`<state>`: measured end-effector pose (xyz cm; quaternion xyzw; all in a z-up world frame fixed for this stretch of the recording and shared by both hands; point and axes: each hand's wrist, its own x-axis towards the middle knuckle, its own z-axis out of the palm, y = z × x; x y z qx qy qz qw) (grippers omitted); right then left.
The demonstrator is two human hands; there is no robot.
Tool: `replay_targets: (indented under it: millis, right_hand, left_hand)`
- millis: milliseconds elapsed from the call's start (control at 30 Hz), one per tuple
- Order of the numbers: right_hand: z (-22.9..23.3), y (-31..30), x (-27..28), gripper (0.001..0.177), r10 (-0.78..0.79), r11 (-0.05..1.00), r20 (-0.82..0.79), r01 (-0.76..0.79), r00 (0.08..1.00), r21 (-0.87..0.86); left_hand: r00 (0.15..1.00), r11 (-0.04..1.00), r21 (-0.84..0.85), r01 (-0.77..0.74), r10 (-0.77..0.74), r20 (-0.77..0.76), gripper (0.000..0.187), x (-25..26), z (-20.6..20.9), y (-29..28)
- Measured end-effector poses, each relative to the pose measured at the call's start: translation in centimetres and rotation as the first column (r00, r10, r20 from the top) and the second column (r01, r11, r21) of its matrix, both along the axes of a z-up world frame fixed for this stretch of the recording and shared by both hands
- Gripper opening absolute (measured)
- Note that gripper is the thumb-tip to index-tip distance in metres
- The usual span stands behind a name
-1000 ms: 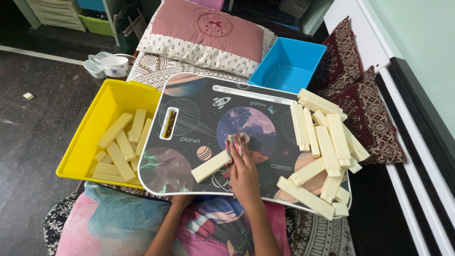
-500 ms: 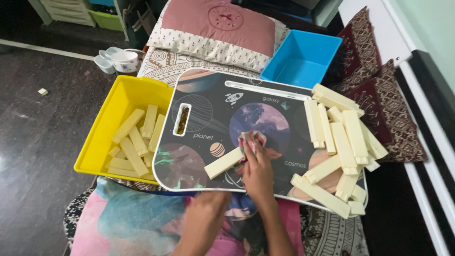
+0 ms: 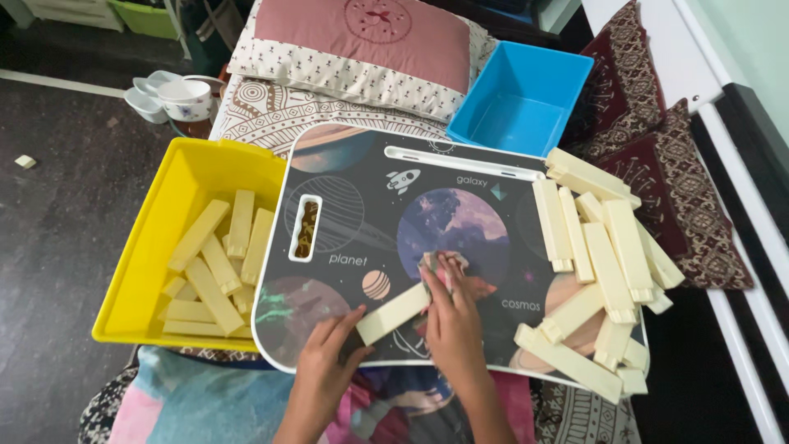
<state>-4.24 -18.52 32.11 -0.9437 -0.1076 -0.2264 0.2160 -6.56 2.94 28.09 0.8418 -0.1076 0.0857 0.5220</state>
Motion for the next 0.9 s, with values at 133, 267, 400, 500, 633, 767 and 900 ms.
replay_targets:
  millis: [133,267,400,500,633,767,900]
  right_hand:
    - [-0.8,1.5,0.1,0.059,0.057,0.997,-0.031,-0.058,0.998,-0.049]
    - [-1.8,4.9,-0.7,0.051,0.161,0.986,-0.025,-0.162,0.987,-0.048]
    - [-2.3,7.5,-2.2,0.042,0.244,0.970,-0.016,-0.244,0.970,-0.016]
    - [-3.2,8.0,-3.5,0.041,0.280,0.958,0.018,-0.280,0.960,0.064]
    - [-4.6,7.8,-4.5,0.028,0.268,0.870,0.071,-0.273,0.961,0.412]
    - [-5.1,7.2,-4.8,0.031,0.278,0.860,0.058,-0.275,0.959,0.429]
    - [-3.7,5.5,-3.9,0.041,0.093,0.904,0.128,-0.138,0.987,0.404]
  left_hand:
    - [0.997,0.996,-0.039,-0.081,0.082,0.015,0.067,0.0,-1.5,-0.7]
    - [0.993,0.987,-0.125,-0.099,0.090,-0.074,0.081,0.4,-3.1,-1.0]
    - [0.942,0.968,-0.171,-0.185,0.125,-0.312,0.102,0.4,-3.3,-1.1]
    - [0.938,0.963,-0.194,-0.186,0.115,-0.328,0.107,-0.1,-3.2,-0.8]
    - [0.987,0.984,-0.108,-0.139,0.128,-0.101,0.100,0.0,-2.1,-1.0]
    - [0.995,0.998,-0.024,-0.059,0.060,0.075,0.097,-0.2,-0.8,-0.9]
    - [0.986,0.998,-0.005,-0.069,0.069,0.153,0.072,-0.6,0.1,-0.9]
